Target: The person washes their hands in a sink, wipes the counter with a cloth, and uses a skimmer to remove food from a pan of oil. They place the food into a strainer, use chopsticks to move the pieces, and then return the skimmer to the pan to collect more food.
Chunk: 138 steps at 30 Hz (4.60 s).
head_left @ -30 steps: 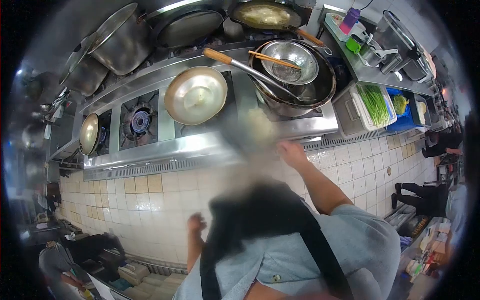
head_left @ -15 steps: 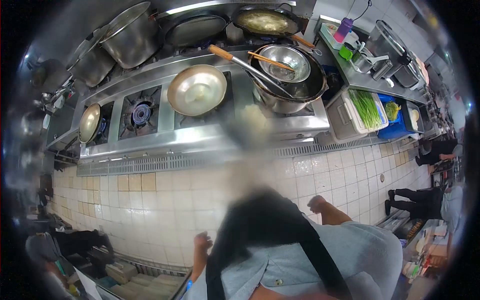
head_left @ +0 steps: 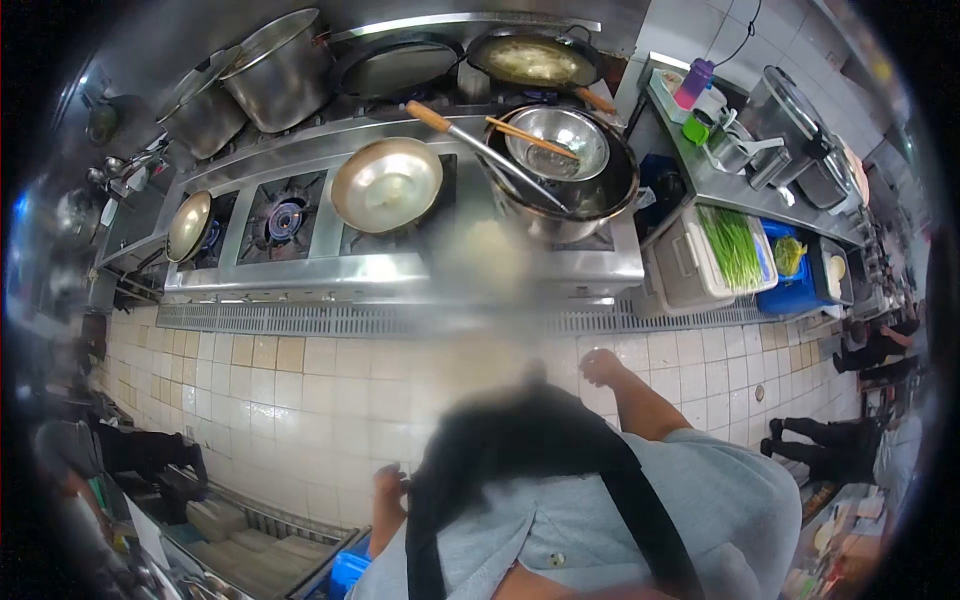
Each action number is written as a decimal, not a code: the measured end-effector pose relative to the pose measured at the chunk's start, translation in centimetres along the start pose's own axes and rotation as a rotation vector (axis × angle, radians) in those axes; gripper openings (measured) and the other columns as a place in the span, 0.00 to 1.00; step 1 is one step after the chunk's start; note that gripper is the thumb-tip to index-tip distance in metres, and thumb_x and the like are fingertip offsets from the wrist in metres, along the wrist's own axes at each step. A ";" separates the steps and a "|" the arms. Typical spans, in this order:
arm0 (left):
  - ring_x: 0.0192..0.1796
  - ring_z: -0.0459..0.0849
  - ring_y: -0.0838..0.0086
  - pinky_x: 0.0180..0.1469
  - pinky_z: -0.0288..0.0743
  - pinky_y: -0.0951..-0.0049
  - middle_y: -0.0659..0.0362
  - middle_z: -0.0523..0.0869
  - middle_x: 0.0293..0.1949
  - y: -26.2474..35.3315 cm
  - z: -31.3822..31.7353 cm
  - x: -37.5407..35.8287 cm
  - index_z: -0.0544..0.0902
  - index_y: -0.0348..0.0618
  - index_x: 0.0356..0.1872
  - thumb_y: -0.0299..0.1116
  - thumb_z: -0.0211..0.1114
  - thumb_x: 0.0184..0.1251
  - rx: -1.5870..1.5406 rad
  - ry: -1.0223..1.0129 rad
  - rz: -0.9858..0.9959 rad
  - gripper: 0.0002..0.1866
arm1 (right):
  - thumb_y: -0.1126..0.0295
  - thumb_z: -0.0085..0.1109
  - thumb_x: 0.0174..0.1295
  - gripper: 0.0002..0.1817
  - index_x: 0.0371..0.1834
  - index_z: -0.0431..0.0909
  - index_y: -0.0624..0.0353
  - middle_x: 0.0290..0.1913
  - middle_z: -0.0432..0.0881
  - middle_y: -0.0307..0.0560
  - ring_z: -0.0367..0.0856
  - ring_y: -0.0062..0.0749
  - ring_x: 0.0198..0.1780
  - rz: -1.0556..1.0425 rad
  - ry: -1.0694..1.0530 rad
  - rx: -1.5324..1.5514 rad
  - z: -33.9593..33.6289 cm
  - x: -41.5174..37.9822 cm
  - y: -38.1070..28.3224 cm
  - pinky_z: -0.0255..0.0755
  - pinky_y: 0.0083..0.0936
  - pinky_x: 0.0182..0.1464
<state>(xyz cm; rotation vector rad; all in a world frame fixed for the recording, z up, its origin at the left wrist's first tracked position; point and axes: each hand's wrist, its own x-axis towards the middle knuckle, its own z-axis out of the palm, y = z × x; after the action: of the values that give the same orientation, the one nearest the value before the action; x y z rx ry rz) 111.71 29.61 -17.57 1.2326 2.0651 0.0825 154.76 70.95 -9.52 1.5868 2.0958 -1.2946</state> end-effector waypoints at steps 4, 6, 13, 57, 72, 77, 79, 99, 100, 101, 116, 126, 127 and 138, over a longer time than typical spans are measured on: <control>0.32 0.81 0.66 0.30 0.77 0.61 0.55 0.82 0.30 5.9 0.2 3.5 0.78 0.43 0.42 0.32 0.62 0.56 -0.660 0.006 -0.352 0.12 | 0.65 0.51 0.55 0.10 0.28 0.81 0.56 0.32 0.84 0.46 0.83 0.36 0.33 0.037 -0.187 -0.120 -1.7 3.1 9.1 0.76 0.33 0.39; 0.33 0.82 0.68 0.31 0.78 0.60 0.59 0.83 0.29 8.5 0.1 5.2 0.78 0.42 0.42 0.31 0.63 0.54 -0.992 0.015 -0.518 0.13 | 0.65 0.52 0.55 0.09 0.29 0.82 0.54 0.34 0.84 0.45 0.83 0.35 0.37 -0.107 -0.188 -0.308 -1.4 6.2 17.1 0.76 0.32 0.41; 0.41 0.84 0.67 0.44 0.78 0.68 0.60 0.86 0.39 7.2 6.7 10.5 0.78 0.43 0.50 0.35 0.68 0.42 -0.958 0.046 -0.258 0.27 | 0.65 0.48 0.60 0.08 0.31 0.78 0.52 0.30 0.79 0.44 0.79 0.35 0.32 0.033 -0.279 -0.173 -0.2 6.4 29.3 0.75 0.34 0.32; 0.27 0.79 0.67 0.24 0.74 0.70 0.52 0.82 0.34 14.9 2.1 8.2 0.76 0.40 0.50 0.35 0.56 0.65 -0.991 0.030 -0.511 0.15 | 0.67 0.53 0.54 0.09 0.22 0.82 0.55 0.27 0.83 0.47 0.82 0.37 0.29 0.156 -0.275 -0.075 -3.4 8.6 21.4 0.75 0.35 0.35; 0.28 0.79 0.66 0.21 0.73 0.67 0.55 0.79 0.30 16.8 0.3 8.3 0.76 0.44 0.46 0.31 0.55 0.64 -1.041 -0.006 -0.690 0.11 | 0.66 0.57 0.46 0.07 0.27 0.82 0.53 0.33 0.83 0.49 0.82 0.43 0.38 0.127 -0.178 0.010 -1.5 10.4 26.3 0.75 0.38 0.37; 0.39 0.82 0.69 0.29 0.79 0.70 0.58 0.84 0.39 17.2 -0.4 8.3 0.74 0.42 0.54 0.30 0.63 0.54 -0.777 -0.086 -0.569 0.23 | 0.67 0.53 0.55 0.05 0.28 0.77 0.55 0.28 0.80 0.46 0.79 0.36 0.29 0.067 -0.264 0.048 -2.2 10.1 25.9 0.75 0.35 0.30; 0.38 0.82 0.70 0.28 0.79 0.71 0.57 0.83 0.39 13.8 2.4 9.3 0.74 0.41 0.55 0.28 0.63 0.54 -0.717 -0.070 -0.486 0.24 | 0.69 0.49 0.61 0.05 0.30 0.73 0.55 0.26 0.76 0.44 0.75 0.30 0.22 -0.081 -0.342 -0.042 -2.9 9.5 24.5 0.74 0.32 0.24; 0.24 0.78 0.67 0.19 0.72 0.70 0.54 0.79 0.32 17.3 0.3 8.5 0.77 0.41 0.46 0.34 0.55 0.67 -1.170 0.008 -0.739 0.11 | 0.64 0.45 0.61 0.17 0.24 0.79 0.64 0.22 0.81 0.50 0.79 0.33 0.19 0.380 -0.095 0.421 -5.2 4.7 16.9 0.76 0.31 0.26; 0.25 0.79 0.68 0.20 0.73 0.69 0.55 0.80 0.32 17.4 0.2 8.4 0.77 0.42 0.45 0.33 0.57 0.64 -1.126 0.000 -0.724 0.11 | 0.64 0.45 0.61 0.17 0.24 0.79 0.64 0.22 0.81 0.50 0.79 0.33 0.19 0.381 -0.094 0.422 -5.1 5.0 17.2 0.76 0.31 0.26; 0.26 0.79 0.68 0.22 0.74 0.68 0.55 0.81 0.33 17.5 0.0 8.4 0.77 0.43 0.45 0.32 0.58 0.62 -1.082 -0.008 -0.709 0.12 | 0.65 0.48 0.62 0.12 0.28 0.77 0.60 0.25 0.79 0.47 0.78 0.33 0.21 0.358 -0.156 0.377 -5.2 5.3 17.4 0.74 0.32 0.26; 0.36 0.82 0.70 0.35 0.79 0.71 0.59 0.84 0.37 10.8 5.1 10.9 0.76 0.43 0.50 0.31 0.64 0.49 -0.738 -0.073 -0.421 0.23 | 0.64 0.47 0.60 0.16 0.21 0.78 0.63 0.19 0.78 0.49 0.77 0.35 0.18 0.307 -0.163 0.284 -4.3 6.3 18.6 0.73 0.35 0.26; 0.42 0.83 0.70 0.38 0.80 0.71 0.55 0.83 0.47 14.9 1.7 9.9 0.72 0.40 0.58 0.30 0.64 0.52 -1.045 -0.128 -0.684 0.28 | 0.65 0.43 0.61 0.17 0.21 0.79 0.61 0.21 0.80 0.47 0.79 0.33 0.21 0.425 -0.128 0.430 -5.0 5.6 17.5 0.74 0.34 0.29; 0.42 0.83 0.70 0.34 0.80 0.71 0.54 0.83 0.47 12.8 3.4 10.7 0.72 0.40 0.59 0.27 0.62 0.54 -0.867 -0.131 -0.564 0.27 | 0.65 0.43 0.61 0.17 0.21 0.79 0.61 0.21 0.80 0.47 0.79 0.33 0.21 0.425 -0.128 0.430 -4.9 5.9 17.8 0.74 0.34 0.29; 0.27 0.82 0.65 0.28 0.75 0.69 0.49 0.85 0.35 11.0 5.7 10.8 0.77 0.30 0.50 0.36 0.59 0.64 -0.661 0.079 -0.120 0.19 | 0.69 0.49 0.62 0.06 0.30 0.73 0.56 0.26 0.76 0.45 0.74 0.30 0.22 0.113 -0.259 0.134 -2.3 10.1 24.4 0.72 0.32 0.23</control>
<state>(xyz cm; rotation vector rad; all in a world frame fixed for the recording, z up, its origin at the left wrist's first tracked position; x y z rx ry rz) 120.29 42.36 -23.33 0.7027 1.9335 0.7056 172.50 80.27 -26.89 1.4723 1.7735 -1.5366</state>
